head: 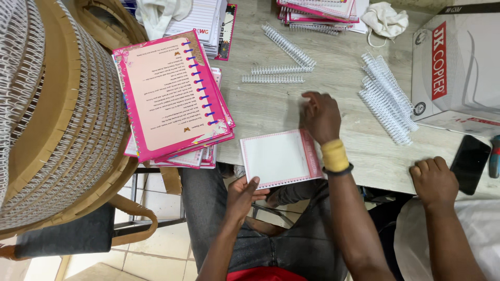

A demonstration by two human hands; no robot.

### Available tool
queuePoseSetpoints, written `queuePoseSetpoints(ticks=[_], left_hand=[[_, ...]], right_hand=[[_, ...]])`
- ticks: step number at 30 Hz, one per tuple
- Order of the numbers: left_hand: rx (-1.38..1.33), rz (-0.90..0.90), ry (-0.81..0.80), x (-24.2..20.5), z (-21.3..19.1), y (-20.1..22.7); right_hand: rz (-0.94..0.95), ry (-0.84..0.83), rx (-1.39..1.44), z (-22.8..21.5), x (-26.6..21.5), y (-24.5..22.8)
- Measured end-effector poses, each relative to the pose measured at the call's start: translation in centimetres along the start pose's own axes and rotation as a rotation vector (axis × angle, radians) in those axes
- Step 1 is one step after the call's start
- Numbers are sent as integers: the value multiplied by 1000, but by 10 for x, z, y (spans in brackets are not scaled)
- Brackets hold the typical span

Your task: The person assembles spiral-bound notebooks by hand. They pick up a stack of pink notebook covers, insert a metal spiral binding into the pre-punched holes, and then place a printed cover sheet on top. The process is repeated for multiple notebooks.

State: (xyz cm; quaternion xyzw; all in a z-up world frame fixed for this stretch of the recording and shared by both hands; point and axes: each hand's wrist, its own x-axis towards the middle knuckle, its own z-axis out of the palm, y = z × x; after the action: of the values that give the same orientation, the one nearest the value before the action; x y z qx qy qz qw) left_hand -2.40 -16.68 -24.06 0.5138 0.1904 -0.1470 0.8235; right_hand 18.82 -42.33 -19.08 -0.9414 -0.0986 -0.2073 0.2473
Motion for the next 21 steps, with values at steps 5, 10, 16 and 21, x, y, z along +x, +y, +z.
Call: queuePoseSetpoints(ticks=[5, 10, 16, 21], left_hand=[[-39, 6, -25, -2, 6, -2], [-32, 9, -73, 1, 7, 9], [-15, -50, -101, 25, -5, -27], [-18, -93, -84, 9, 8, 7]], right_hand=[[82, -310, -343, 28, 71, -40], [4, -419, -554, 35, 48, -69], [342, -521, 233, -87, -24, -123], [666, -469, 816, -106, -132, -136]])
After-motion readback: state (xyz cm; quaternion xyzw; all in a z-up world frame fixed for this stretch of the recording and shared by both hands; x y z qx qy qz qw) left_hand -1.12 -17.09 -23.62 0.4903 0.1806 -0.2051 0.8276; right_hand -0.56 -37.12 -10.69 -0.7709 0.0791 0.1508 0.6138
